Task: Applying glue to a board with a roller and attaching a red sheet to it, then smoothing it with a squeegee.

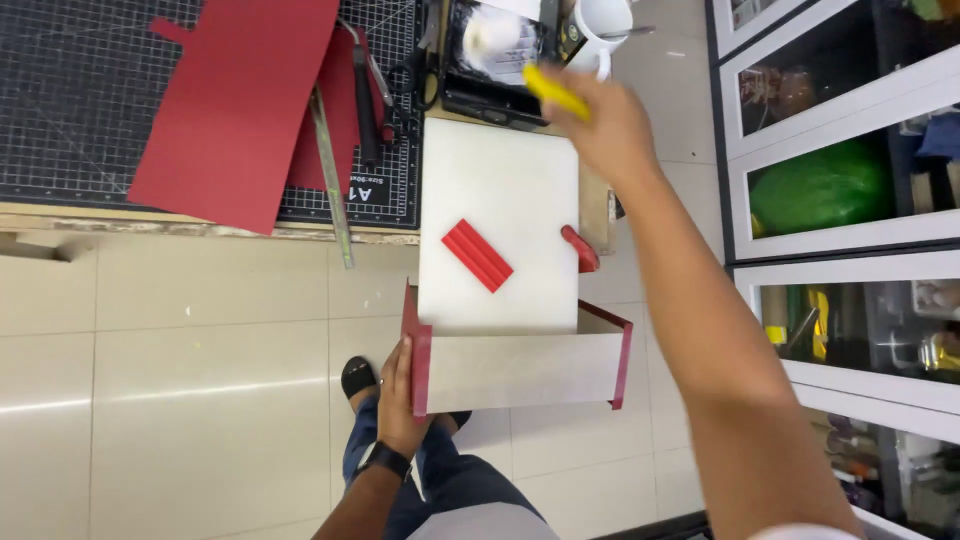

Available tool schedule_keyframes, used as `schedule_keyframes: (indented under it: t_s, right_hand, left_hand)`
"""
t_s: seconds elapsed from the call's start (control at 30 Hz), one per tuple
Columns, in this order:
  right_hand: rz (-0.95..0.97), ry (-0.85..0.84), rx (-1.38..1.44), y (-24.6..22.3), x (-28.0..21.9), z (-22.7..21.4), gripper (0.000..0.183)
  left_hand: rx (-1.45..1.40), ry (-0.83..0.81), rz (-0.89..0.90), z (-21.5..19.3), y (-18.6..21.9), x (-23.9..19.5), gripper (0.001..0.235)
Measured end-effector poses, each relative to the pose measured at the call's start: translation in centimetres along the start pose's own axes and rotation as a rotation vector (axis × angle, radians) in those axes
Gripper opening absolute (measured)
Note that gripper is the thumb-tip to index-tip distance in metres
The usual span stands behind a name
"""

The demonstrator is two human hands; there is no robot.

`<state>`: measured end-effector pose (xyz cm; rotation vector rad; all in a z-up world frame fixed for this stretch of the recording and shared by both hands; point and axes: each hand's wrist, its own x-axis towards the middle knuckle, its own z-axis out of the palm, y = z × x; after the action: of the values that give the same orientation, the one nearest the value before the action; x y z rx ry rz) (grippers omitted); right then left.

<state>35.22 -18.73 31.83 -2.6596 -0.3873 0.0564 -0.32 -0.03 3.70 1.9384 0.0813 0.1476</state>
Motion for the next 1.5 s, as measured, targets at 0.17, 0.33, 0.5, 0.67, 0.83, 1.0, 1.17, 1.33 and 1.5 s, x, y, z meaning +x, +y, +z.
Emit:
schedule_keyframes:
  t_s: [0.17,0.33,0.5,0.67,0.83,1.0,1.17,1.33,1.5]
  right_hand:
    - [-0.369,-0.159,-0.071,4.8,-19.3,-3.5,0.036]
    - [-0.467,-0.168,-0.230,9.8,-29.4,-3.4,0.045]
    - [-0.475,-0.122,-0.134,5.6,-27.6,2.0,0.034]
    - [-0.369,-0.198,-0.031,8.3,-28.3,-0.1,0.030]
    - [-0.120,-0.284,-0.240,14.3,-30.7,-5.6,0.033]
    - [-0.413,-0.189,-0.100,9.0,-28.3,0.3,0.030]
    - [-0.339,-0.189,-0.054,13.4,-29.4,-2.5,0.033]
    - [-0.118,-0.259,-0.225,16.2,-31.1,-6.3,0.034]
    - [-0.360,-0.133,-0.011,8.6,-28.1,1.3,0.036]
  left_hand:
    - [0.033,-0.002,-0.001,0.4,-0.7,0.0,0.117]
    - [0.078,-0.023,-0.073,0.6,-1.1,-0.2,0.101]
    - [0.219,0.093,0.067,2.0,-5.0,-0.3,0.106]
    - [0.232,0.113,0.093,2.0,-5.6,-0.8,0.111]
    - [0.184,0.097,0.066,1.9,-4.9,-0.6,0.115]
    - [0.171,0.149,0.101,1.9,-5.1,-0.1,0.112]
    - [0.311,0.187,0.195,2.4,-5.8,0.3,0.108]
    - [0.332,0.203,0.206,2.3,-5.5,0.2,0.105]
    - [0.352,0.221,0.214,2.2,-5.1,0.2,0.105]
